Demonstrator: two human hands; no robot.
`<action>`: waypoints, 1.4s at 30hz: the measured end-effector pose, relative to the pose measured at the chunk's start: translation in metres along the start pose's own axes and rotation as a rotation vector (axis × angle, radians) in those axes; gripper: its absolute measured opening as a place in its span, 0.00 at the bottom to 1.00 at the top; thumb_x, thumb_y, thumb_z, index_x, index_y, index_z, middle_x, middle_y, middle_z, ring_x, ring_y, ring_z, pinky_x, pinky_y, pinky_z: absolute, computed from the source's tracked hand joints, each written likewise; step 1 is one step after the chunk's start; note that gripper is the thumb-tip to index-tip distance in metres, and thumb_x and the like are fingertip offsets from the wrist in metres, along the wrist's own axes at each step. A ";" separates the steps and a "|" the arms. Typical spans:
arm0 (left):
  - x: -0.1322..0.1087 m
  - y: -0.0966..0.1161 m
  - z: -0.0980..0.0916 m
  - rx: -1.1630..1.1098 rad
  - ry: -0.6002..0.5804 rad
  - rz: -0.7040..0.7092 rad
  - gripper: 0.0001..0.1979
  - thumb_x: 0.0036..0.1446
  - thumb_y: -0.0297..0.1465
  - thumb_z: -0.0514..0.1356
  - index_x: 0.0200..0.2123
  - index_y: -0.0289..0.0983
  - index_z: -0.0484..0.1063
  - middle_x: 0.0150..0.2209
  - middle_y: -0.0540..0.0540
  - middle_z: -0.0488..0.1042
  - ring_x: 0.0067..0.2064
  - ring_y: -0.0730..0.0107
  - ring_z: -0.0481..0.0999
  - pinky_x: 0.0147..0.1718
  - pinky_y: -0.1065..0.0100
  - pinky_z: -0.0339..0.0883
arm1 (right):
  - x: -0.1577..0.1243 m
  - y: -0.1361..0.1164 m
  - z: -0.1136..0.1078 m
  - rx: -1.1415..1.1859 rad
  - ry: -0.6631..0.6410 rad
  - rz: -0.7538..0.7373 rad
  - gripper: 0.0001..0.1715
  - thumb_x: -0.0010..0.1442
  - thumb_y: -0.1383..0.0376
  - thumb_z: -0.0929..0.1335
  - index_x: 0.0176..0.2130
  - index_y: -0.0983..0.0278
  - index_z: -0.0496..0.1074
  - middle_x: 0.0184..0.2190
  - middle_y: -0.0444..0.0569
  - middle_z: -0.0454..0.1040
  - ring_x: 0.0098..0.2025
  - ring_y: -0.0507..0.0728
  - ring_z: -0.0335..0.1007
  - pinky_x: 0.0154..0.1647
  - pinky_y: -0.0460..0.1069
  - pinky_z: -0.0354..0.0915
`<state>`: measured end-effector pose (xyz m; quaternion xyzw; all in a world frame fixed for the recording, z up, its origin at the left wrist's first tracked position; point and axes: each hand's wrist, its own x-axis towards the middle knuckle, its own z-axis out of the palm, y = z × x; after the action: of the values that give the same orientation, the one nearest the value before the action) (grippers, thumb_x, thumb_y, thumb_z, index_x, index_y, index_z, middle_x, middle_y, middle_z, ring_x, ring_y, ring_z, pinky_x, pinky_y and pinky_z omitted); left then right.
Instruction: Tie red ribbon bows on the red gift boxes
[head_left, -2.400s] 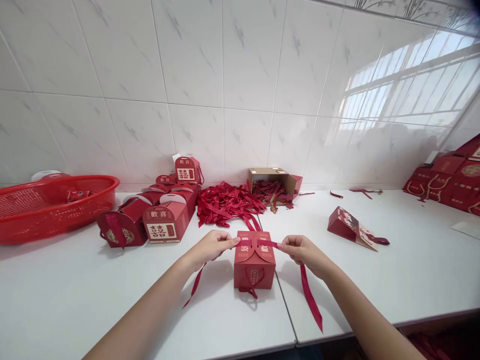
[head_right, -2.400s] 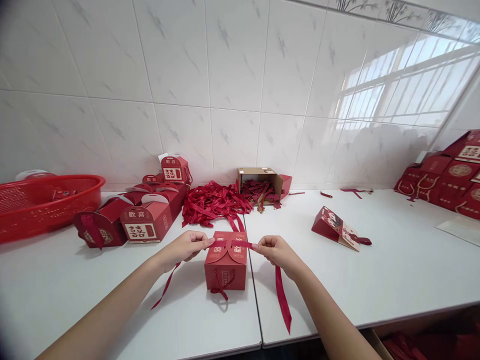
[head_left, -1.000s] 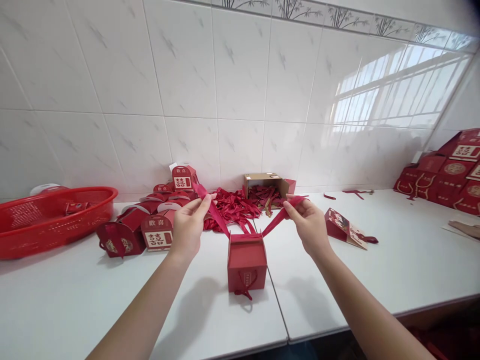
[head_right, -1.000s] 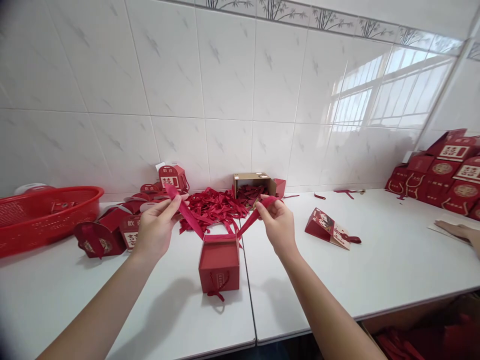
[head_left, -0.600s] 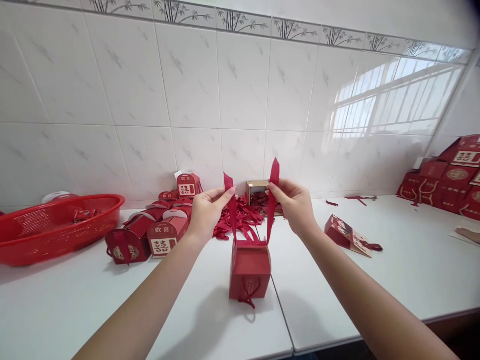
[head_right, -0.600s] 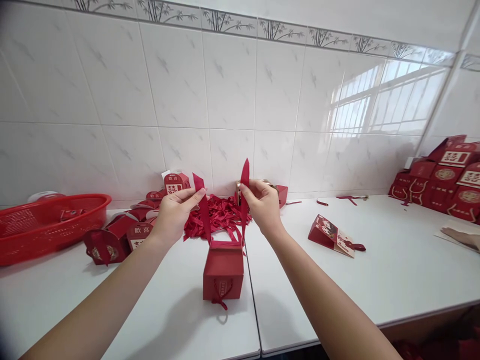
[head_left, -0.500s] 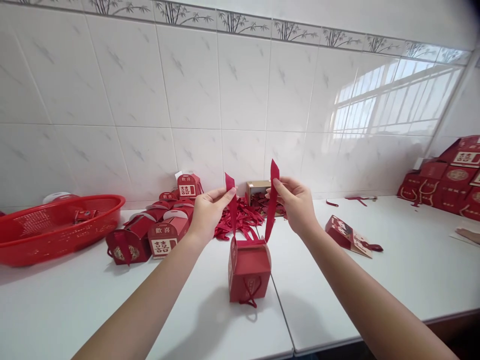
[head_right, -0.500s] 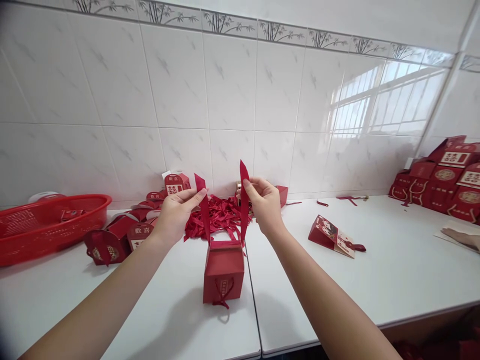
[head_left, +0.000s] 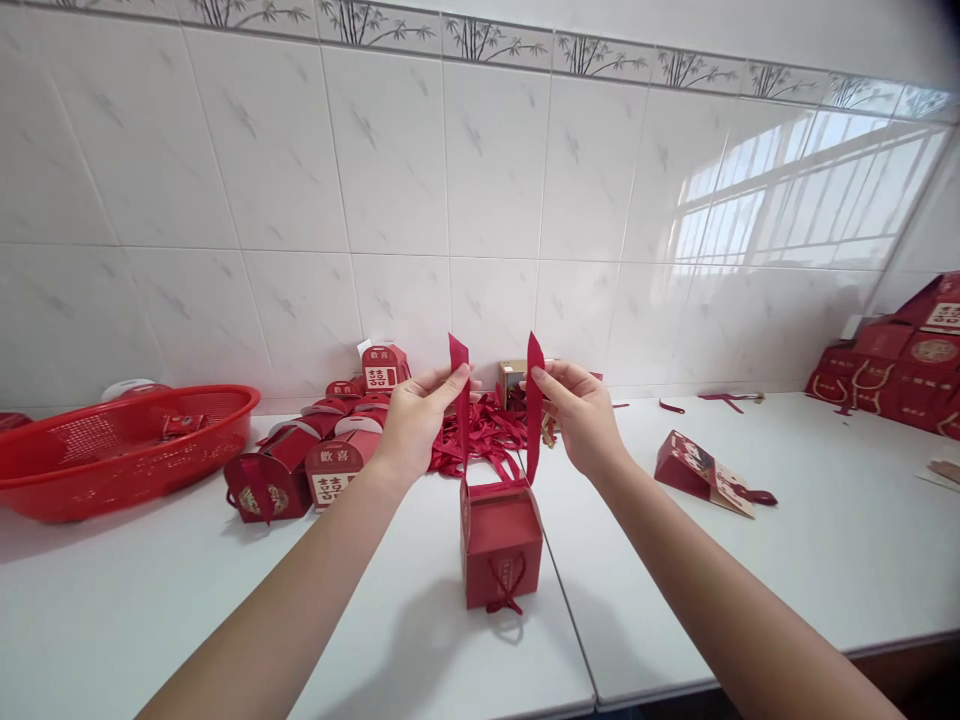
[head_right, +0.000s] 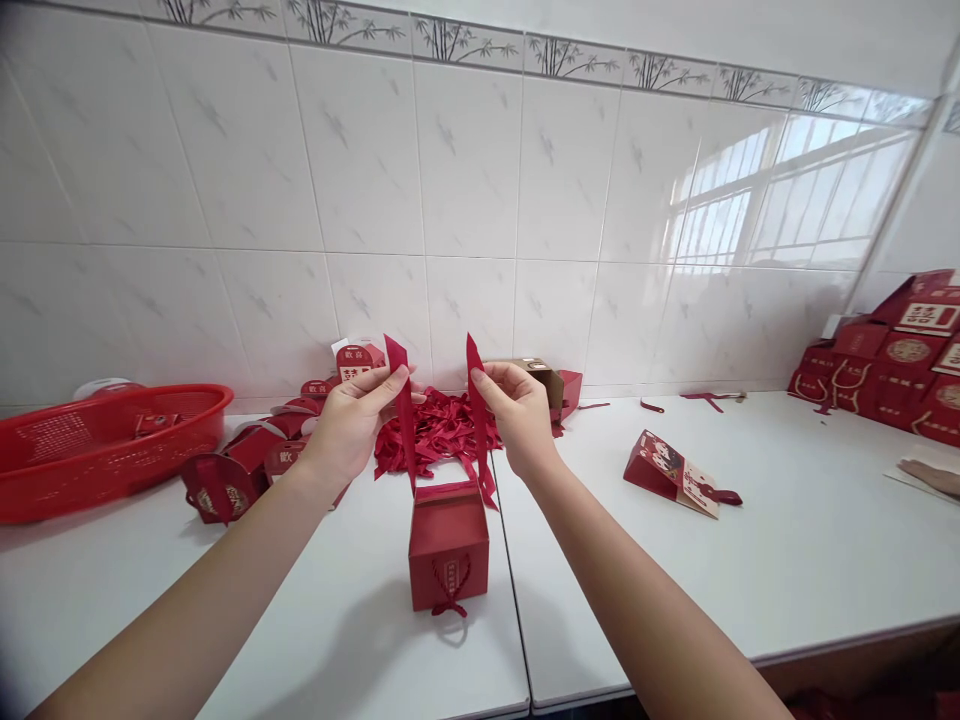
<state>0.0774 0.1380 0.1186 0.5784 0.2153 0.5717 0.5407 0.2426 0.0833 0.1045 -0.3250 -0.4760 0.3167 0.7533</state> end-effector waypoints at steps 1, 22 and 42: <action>0.000 0.000 0.001 -0.001 -0.019 -0.001 0.16 0.44 0.40 0.70 0.32 0.34 0.78 0.28 0.47 0.80 0.33 0.68 0.78 0.37 0.68 0.72 | 0.000 0.000 0.002 0.017 -0.005 0.009 0.14 0.49 0.57 0.74 0.32 0.63 0.73 0.28 0.43 0.75 0.29 0.50 0.70 0.30 0.46 0.66; -0.014 0.016 -0.001 0.390 -0.332 -0.123 0.21 0.50 0.34 0.66 0.45 0.38 0.63 0.29 0.51 0.75 0.31 0.68 0.76 0.30 0.68 0.68 | -0.009 0.010 0.013 -0.052 -0.466 0.059 0.14 0.58 0.55 0.68 0.34 0.64 0.76 0.21 0.41 0.68 0.23 0.48 0.61 0.27 0.46 0.61; -0.045 -0.014 -0.045 0.837 0.167 0.378 0.28 0.53 0.31 0.58 0.59 0.42 0.61 0.25 0.55 0.63 0.29 0.71 0.67 0.35 0.70 0.63 | -0.027 0.030 -0.036 -0.879 -0.002 -0.591 0.16 0.63 0.62 0.63 0.32 0.62 0.77 0.29 0.50 0.78 0.28 0.54 0.71 0.31 0.47 0.66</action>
<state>0.0307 0.1208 0.0766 0.7281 0.3611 0.5685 0.1279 0.2614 0.0733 0.0553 -0.4619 -0.6359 -0.1383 0.6026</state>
